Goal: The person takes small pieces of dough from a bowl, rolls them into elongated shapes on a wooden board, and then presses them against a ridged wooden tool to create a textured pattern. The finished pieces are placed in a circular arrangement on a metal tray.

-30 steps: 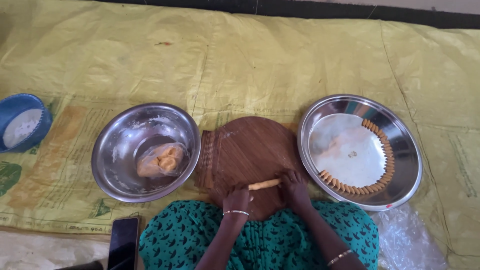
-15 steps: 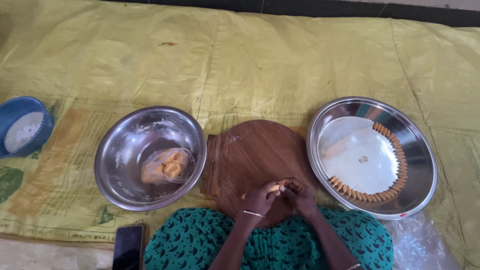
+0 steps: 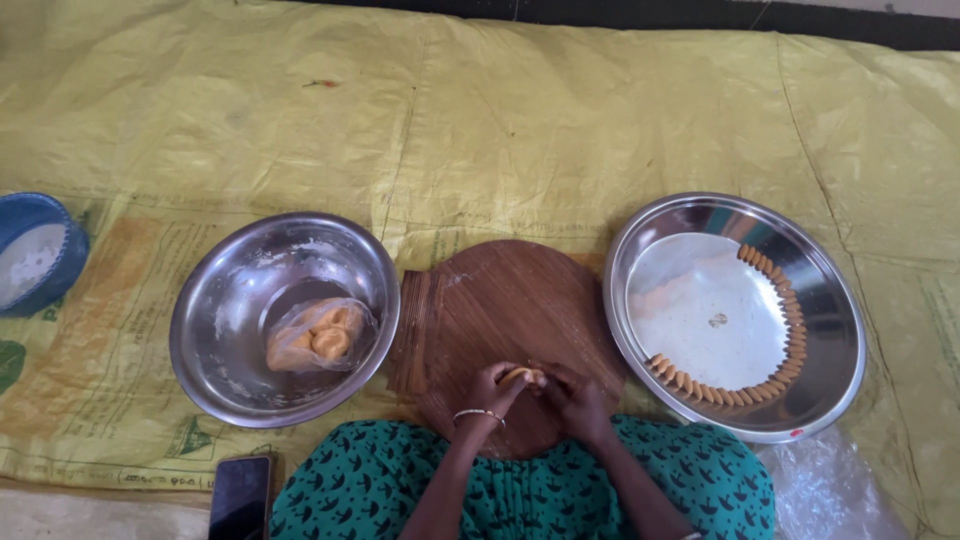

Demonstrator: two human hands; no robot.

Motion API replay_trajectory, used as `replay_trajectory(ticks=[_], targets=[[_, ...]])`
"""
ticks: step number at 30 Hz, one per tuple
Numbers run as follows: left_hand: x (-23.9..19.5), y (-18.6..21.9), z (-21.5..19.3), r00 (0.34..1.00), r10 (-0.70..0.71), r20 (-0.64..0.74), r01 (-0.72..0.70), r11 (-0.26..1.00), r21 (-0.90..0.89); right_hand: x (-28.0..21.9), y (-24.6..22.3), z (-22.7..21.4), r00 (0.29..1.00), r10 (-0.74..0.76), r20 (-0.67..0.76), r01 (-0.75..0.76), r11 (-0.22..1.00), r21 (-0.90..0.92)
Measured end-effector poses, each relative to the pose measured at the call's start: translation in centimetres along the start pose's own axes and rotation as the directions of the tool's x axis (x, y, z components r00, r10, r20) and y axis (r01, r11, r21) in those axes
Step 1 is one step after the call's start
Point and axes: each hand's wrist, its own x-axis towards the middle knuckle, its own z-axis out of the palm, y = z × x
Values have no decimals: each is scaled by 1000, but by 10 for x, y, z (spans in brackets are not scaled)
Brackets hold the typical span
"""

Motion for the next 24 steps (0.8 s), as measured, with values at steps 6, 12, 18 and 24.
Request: replay_trajectory(ticks=[6,12,18,24], targets=[[3,-4,1,1000,-25,-7,25,998,-66,-7,-8,8,948,-317,-28,295,909,-295],[1,-2,5,997,65,-50,-68,996,-51,-13,-14,11,870,-488,-70,392,771,-503],[-3,3,8,994,91,-64,-92,996,-8,-12,6,18,920,-378,-98,256,774,-579],[-6,1,12,996,85,-28,-86,996,-34,-1,53,13,998,13,-62,-7,994,106]])
